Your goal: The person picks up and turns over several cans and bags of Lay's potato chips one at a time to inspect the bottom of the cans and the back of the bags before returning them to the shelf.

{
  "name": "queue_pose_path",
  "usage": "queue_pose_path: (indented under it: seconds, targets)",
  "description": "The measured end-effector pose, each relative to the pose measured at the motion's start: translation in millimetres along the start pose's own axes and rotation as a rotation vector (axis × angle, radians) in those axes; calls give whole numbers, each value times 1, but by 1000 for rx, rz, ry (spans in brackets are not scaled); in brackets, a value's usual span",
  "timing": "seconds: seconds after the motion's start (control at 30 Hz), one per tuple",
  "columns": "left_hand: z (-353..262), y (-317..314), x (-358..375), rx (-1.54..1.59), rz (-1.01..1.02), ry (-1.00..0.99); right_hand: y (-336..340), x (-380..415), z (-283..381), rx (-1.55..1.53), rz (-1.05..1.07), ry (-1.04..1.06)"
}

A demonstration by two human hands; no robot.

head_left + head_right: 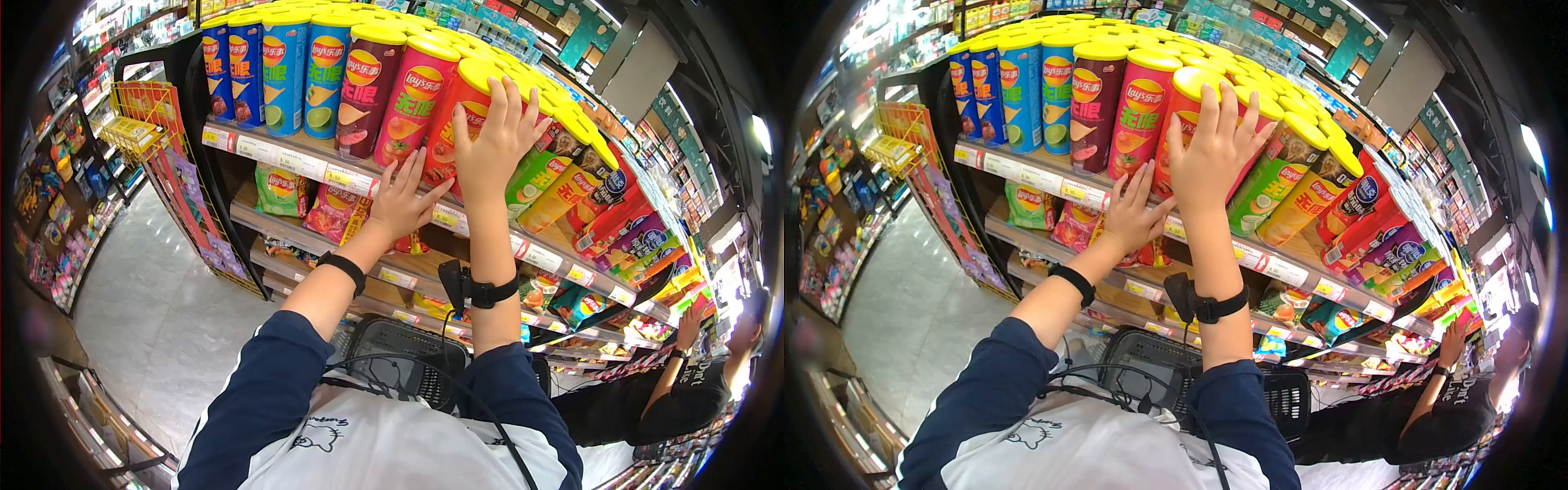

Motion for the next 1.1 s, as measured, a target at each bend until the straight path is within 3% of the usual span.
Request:
queue_pose_path:
  seconds: [1.1]
  targets:
    - [-3, 0, -3, 43, 43, -2, -25, -7, -6, 368, 157, -41]
Point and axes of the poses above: each hand's wrist, its own x-axis away from the middle knuckle, its own y-axis out of the back of the hand, z = x × y, the point moved 7 cm from there along -x, towards the middle knuckle
